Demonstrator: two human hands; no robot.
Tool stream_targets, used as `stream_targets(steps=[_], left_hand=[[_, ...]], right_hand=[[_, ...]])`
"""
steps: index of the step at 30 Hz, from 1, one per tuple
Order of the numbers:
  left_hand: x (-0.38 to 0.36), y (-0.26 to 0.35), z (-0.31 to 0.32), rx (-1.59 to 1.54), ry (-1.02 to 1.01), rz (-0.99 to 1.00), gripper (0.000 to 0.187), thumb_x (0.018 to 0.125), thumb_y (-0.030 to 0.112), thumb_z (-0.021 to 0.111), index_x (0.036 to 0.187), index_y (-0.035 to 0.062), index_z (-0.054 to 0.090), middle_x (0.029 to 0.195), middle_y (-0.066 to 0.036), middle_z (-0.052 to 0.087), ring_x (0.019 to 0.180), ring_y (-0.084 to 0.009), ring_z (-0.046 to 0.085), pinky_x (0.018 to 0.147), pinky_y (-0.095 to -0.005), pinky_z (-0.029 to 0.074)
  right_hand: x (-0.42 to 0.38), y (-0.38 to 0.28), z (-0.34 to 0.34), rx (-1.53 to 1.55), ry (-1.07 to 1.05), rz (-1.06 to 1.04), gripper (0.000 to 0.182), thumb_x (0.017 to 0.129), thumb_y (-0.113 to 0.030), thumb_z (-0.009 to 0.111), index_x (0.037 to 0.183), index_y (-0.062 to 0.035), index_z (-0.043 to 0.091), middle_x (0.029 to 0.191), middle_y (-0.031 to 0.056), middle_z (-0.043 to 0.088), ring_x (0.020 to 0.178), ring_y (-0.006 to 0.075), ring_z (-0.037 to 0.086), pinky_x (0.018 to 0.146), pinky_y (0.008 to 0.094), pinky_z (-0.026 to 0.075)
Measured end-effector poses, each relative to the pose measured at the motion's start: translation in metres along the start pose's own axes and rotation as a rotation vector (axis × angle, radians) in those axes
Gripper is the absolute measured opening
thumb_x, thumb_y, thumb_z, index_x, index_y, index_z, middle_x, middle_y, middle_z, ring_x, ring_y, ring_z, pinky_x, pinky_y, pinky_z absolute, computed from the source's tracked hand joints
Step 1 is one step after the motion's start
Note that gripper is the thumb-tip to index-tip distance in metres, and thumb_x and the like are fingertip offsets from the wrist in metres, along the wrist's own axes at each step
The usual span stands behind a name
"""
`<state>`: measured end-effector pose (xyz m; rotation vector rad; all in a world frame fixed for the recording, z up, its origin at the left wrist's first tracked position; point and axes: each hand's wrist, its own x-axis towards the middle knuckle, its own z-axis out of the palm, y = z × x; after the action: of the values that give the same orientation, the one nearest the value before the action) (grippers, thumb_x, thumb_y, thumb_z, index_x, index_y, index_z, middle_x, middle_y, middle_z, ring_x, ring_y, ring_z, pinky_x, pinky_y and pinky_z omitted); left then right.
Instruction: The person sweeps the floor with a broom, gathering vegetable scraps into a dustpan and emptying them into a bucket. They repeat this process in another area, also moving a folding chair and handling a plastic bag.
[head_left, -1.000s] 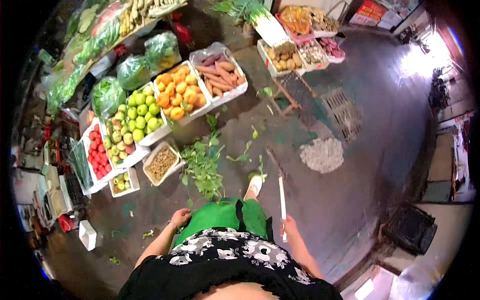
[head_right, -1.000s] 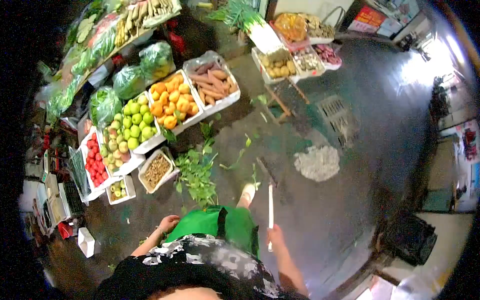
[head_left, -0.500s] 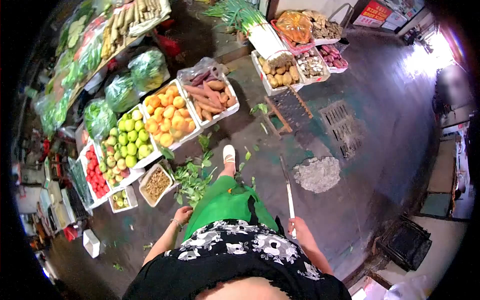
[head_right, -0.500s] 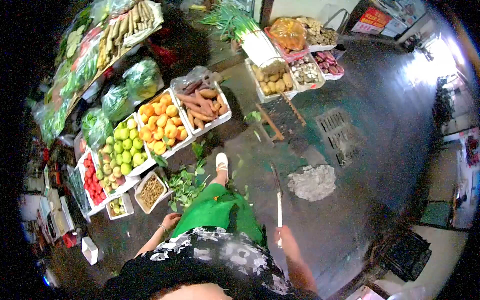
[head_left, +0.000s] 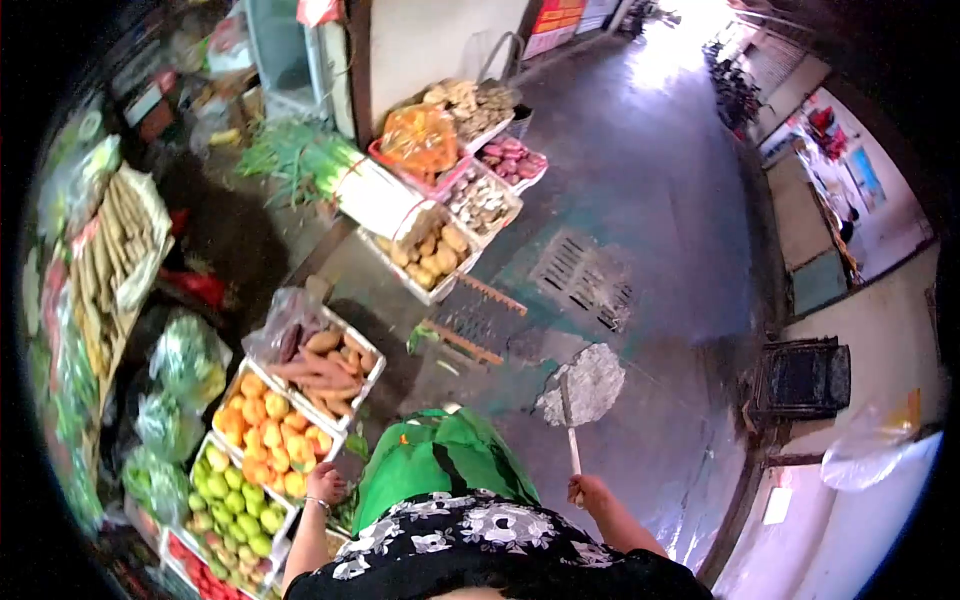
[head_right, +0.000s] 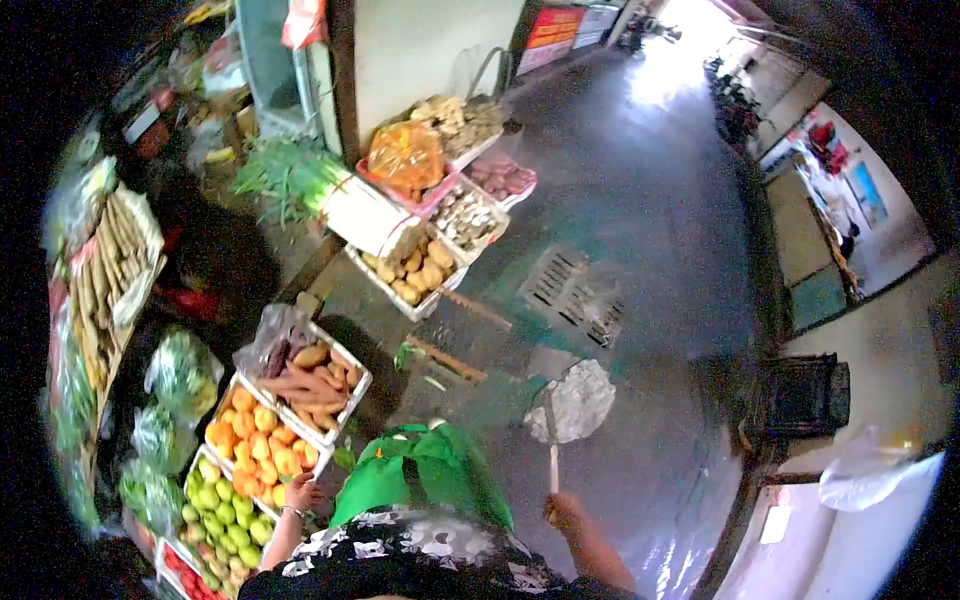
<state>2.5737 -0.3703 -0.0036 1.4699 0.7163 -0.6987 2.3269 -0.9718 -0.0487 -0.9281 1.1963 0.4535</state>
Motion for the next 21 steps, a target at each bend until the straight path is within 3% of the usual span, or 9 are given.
stream_targets(steps=[2, 3, 5, 9, 12, 14, 17, 18, 21], left_hand=[[0.028, 0.022, -0.002, 0.093, 0.033, 0.045, 0.031, 0.083, 0.01, 0.05, 0.113, 0.0018, 0.049, 0.077, -0.01, 0.06, 0.056, -0.0185, 0.059, 0.04, -0.0295, 0.047], [0.038, 0.031, -0.001, 0.144, 0.025, 0.057, 0.032, 0.083, 0.01, 0.049, 0.113, 0.0015, 0.049, 0.077, -0.011, 0.06, 0.056, -0.0185, 0.059, 0.04, -0.0293, 0.047], [0.051, 0.045, 0.003, 0.191, 0.002, 0.035, 0.032, 0.084, 0.011, 0.048, 0.114, 0.0017, 0.047, 0.077, -0.011, 0.06, 0.055, -0.0184, 0.059, 0.041, -0.029, 0.046], [0.075, 0.042, 0.013, 0.173, -0.041, -0.009, 0.031, 0.082, 0.007, 0.048, 0.113, 0.0033, 0.046, 0.073, -0.014, 0.058, 0.054, -0.021, 0.058, 0.038, -0.0287, 0.042], [0.067, 0.04, 0.019, 0.154, -0.084, -0.022, 0.031, 0.081, 0.006, 0.05, 0.112, 0.0028, 0.047, 0.073, -0.015, 0.058, 0.051, -0.0229, 0.058, 0.038, -0.0299, 0.043], [0.056, 0.037, 0.02, 0.167, -0.074, -0.02, 0.029, 0.081, 0.006, 0.051, 0.11, 0.0019, 0.048, 0.072, -0.014, 0.058, 0.053, -0.0237, 0.059, 0.041, -0.0321, 0.046], [0.049, 0.012, 0.013, 0.015, 0.041, -0.023, 0.025, 0.08, 0.006, 0.051, 0.105, 0.0033, 0.05, 0.065, -0.011, 0.057, 0.048, -0.0215, 0.056, 0.04, -0.0326, 0.047], [0.04, 0.014, 0.011, 0.12, -0.037, 0.044, 0.025, 0.078, 0.005, 0.051, 0.103, 0.004, 0.051, 0.063, -0.01, 0.055, 0.046, -0.0202, 0.053, 0.041, -0.0324, 0.046], [0.072, -0.068, -0.001, -0.046, 0.091, -0.038, 0.024, 0.076, 0.003, 0.052, 0.099, -0.0008, 0.054, 0.067, -0.013, 0.058, 0.051, -0.0226, 0.057, 0.044, -0.0338, 0.048]], right_hand=[[-0.012, -0.012, 0.028, -0.02, 0.145, 0.061, 0.022, 0.084, -0.012, 0.047, 0.065, -0.0083, 0.037, 0.052, 0.0016, 0.037, 0.038, 0.0121, 0.034, 0.035, 0.027, 0.032], [-0.011, -0.014, 0.033, -0.009, 0.15, 0.056, 0.022, 0.084, -0.012, 0.047, 0.065, -0.0083, 0.037, 0.052, 0.0016, 0.037, 0.038, 0.0121, 0.034, 0.035, 0.027, 0.032], [-0.011, -0.019, 0.04, 0.075, 0.045, 0.07, 0.026, 0.078, -0.023, 0.054, 0.059, -0.0061, 0.053, 0.053, 0.0066, 0.051, 0.042, 0.0195, 0.047, 0.039, 0.0319, 0.036], [-0.015, -0.042, 0.063, 0.088, 0.065, 0.13, 0.024, 0.077, -0.02, 0.055, 0.058, -0.0055, 0.052, 0.052, 0.0065, 0.051, 0.042, 0.0198, 0.048, 0.039, 0.0328, 0.036], [-0.037, -0.086, 0.092, 0.009, 0.076, -0.006, 0.022, 0.078, -0.019, 0.054, 0.061, -0.0049, 0.053, 0.052, 0.006, 0.049, 0.043, 0.0194, 0.048, 0.039, 0.0329, 0.036], [-0.05, -0.129, 0.117, -0.371, 0.203, -0.146, 0.016, 0.079, -0.011, 0.05, 0.064, -0.0053, 0.045, 0.047, 0.0066, 0.043, 0.034, 0.019, 0.042, 0.034, 0.0321, 0.036], [-0.03, -0.174, 0.119, -0.214, 0.155, -0.306, 0.013, 0.076, -0.01, 0.051, 0.067, -0.0029, 0.047, 0.046, 0.0085, 0.045, 0.033, 0.0206, 0.042, 0.034, 0.0337, 0.036], [-0.024, -0.192, 0.122, -0.215, 0.149, -0.314, 0.013, 0.076, -0.01, 0.051, 0.067, -0.0029, 0.047, 0.046, 0.0085, 0.045, 0.033, 0.0206, 0.042, 0.034, 0.0337, 0.036], [-0.012, -0.241, 0.131, -0.174, 0.162, -0.413, 0.006, 0.075, -0.005, 0.049, 0.07, -0.0036, 0.046, 0.048, 0.0066, 0.044, 0.034, 0.0193, 0.042, 0.034, 0.0329, 0.035]])
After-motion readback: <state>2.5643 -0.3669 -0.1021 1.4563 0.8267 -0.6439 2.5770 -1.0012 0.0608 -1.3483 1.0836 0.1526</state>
